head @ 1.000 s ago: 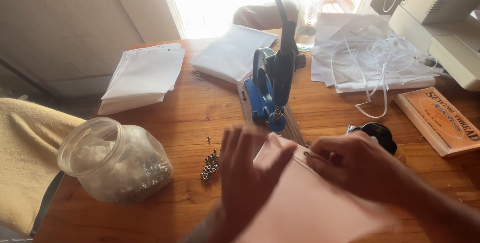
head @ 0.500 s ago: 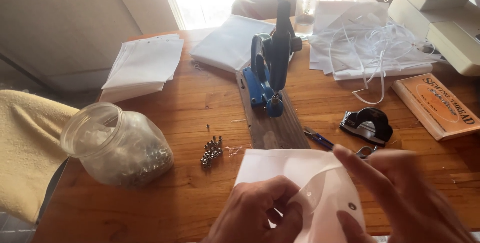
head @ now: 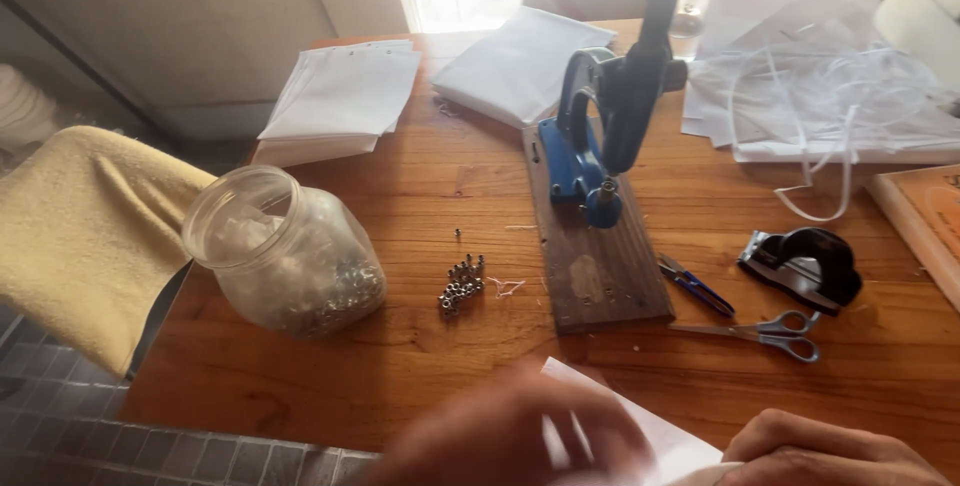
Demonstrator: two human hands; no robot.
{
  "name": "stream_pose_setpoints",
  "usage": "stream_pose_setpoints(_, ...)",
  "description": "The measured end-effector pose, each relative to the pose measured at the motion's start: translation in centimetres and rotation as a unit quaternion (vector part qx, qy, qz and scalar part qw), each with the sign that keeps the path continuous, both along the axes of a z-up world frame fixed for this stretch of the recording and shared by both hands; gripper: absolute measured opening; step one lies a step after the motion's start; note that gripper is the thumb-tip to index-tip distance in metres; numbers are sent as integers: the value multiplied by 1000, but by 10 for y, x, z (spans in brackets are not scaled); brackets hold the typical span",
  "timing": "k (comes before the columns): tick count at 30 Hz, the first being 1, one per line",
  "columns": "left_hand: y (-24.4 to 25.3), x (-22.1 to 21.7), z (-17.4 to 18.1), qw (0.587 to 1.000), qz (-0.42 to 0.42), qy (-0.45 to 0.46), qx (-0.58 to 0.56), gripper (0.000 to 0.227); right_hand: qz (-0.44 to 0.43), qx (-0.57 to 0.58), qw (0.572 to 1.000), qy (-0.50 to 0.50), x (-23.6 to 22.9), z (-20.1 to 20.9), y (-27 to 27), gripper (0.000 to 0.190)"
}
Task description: Trimming the edges of a fabric piece with scissors and punching holes using a manual grommet press.
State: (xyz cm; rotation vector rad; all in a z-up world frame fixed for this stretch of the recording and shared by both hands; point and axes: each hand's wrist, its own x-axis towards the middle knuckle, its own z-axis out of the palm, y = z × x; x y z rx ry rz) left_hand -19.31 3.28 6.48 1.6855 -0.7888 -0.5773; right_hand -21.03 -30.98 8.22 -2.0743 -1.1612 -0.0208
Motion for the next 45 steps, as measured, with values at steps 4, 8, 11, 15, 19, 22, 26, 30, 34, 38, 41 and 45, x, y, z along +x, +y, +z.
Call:
stream_pose_setpoints(4, 44, 72, -47, 843, 360, -352, 189, 27, -17, -22, 992, 123, 15, -42, -31, 28)
stream_pose_setpoints(8, 85, 137, -108, 801, 429, -298, 291, 10, 25, 4, 989, 145, 24, -43, -25, 31)
stream_pose_setpoints(11, 92, 151, -113, 819, 370, -258, 356, 29, -34, -10, 975, 219, 28, -53, -31, 27)
stream_pose_setpoints(15, 95, 154, -104, 849, 327, -205, 361, 31, -40, -49, 969, 238, 31, -54, -33, 32)
stream_pose_setpoints(19, 103, 160, -110, 835, 278, -281, 384, 26, -29, -67, 965, 251, 35, -48, -28, 32)
stream_pose_setpoints(22, 106, 163, -116, 827, 289, -318, 362, 22, 47, 11, 966, 252, 43, -46, -22, 46)
stream_pose_setpoints(26, 66, 160, -69, 844, 331, -365, 212, 13, 48, 87, 983, 153, 57, -36, 3, 22)
stream_pose_setpoints(30, 8, 173, -37, 874, 288, -380, 94, 11, -17, 72, 974, 213, 65, -22, 15, 22)
stream_pose_setpoints(34, -21, 197, -30, 880, 275, -380, 71, 10, -34, 66, 978, 195, 67, -20, 20, 20)
stream_pose_setpoints(38, -23, 200, -27, 891, 274, -348, 98, 10, -51, 69, 975, 204, 67, -30, 16, 19)
stream_pose_setpoints(41, -21, 203, -30, 892, 263, -355, 91, 10, -62, 58, 969, 233, 69, -35, 13, 20)
stream_pose_setpoints(45, -20, 203, -30, 897, 276, -328, 107, 14, -62, 61, 962, 260, 70, -39, 13, 22)
